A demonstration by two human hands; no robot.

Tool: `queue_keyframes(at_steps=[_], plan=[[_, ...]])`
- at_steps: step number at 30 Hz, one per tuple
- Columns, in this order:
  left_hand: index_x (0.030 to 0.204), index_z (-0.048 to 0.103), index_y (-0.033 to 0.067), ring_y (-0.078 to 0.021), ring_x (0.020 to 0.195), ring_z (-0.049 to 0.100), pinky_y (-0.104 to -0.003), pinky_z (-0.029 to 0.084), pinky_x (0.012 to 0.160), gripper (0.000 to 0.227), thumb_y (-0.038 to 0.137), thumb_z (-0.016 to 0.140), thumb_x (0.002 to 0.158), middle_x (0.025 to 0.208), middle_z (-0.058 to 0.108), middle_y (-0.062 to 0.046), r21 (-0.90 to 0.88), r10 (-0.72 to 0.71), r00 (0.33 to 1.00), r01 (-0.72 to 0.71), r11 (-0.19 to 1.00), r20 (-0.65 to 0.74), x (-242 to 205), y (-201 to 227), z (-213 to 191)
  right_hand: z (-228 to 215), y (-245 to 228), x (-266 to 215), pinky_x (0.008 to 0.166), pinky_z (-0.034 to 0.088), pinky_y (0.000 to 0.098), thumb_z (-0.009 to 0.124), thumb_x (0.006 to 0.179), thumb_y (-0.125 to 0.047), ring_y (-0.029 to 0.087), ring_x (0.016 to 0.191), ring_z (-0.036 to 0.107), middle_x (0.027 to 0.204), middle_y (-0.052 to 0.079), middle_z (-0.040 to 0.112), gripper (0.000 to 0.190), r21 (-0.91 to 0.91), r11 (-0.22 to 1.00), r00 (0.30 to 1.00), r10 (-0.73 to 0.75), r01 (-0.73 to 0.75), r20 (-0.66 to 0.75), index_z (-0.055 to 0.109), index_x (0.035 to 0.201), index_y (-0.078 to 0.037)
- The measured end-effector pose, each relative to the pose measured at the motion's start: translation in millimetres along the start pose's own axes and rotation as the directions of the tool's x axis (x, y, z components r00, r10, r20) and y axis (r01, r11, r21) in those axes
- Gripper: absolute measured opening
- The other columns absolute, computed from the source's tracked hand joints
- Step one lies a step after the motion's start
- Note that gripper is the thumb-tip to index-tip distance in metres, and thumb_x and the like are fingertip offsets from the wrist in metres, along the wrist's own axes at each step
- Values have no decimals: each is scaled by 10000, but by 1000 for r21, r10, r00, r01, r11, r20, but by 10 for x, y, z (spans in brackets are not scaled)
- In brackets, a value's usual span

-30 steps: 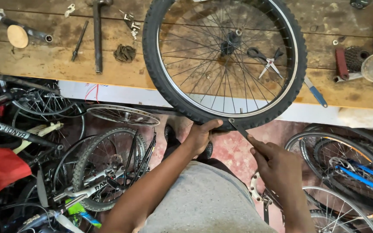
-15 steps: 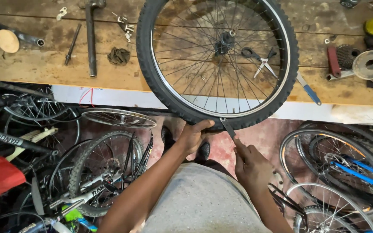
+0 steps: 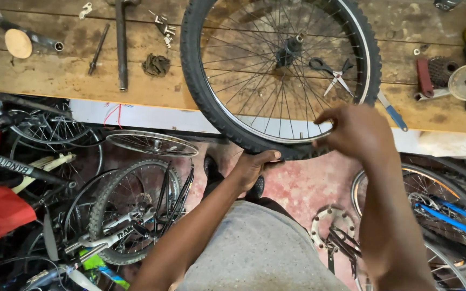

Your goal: Using a wrench to loosen the nuts on a bicycle wheel hub, followed by removing the tire and inner tube from the rim.

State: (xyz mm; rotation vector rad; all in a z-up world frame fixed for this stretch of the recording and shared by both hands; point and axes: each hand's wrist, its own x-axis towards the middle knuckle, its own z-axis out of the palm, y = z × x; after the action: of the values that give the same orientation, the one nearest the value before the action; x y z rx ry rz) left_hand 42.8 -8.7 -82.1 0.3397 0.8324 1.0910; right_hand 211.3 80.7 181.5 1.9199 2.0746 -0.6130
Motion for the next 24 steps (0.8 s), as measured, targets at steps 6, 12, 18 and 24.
queue_keyframes(at_steps=[6, 12, 18, 24], plan=[[1143, 647, 6, -233, 963, 701, -378, 620, 803, 426, 14, 807, 748, 1028, 691, -69, 31, -11, 1000, 11, 999, 3, -174, 124, 99, -153, 78, 509, 879, 533, 466, 854, 601, -362, 364, 905, 722, 770, 33, 787, 337, -43, 993, 990, -103, 108, 99, 805, 925, -281], [1147, 642, -9, -243, 913, 711, -427, 620, 803, 452, 21, 836, 739, 1033, 701, -90, 21, -24, 999, 25, 999, -43, -154, 92, 13, 152, 237, 893, 850, 521, 476, 880, 606, -340, 376, 926, 709, 874, 90, 781, 367, 142, 976, 978, -182, 167, 103, 790, 919, -171], [1143, 612, -6, -275, 851, 725, -470, 615, 779, 440, 61, 835, 769, 995, 700, -105, 18, 6, 995, -4, 1000, -100, -172, 427, -23, 683, 514, 951, 844, 494, 465, 834, 705, -164, 411, 910, 688, 843, 189, 742, 205, 428, 847, 947, -313, 315, -77, 764, 876, -75], [1183, 581, 16, -207, 855, 702, -413, 621, 771, 462, 138, 820, 806, 995, 677, -70, 105, 137, 979, -123, 987, -150, -287, 751, 158, 1343, 793, 513, 848, 489, 358, 846, 864, -331, 261, 899, 648, 905, 78, 654, 220, 619, 745, 916, 27, 249, -401, 738, 997, -193]])
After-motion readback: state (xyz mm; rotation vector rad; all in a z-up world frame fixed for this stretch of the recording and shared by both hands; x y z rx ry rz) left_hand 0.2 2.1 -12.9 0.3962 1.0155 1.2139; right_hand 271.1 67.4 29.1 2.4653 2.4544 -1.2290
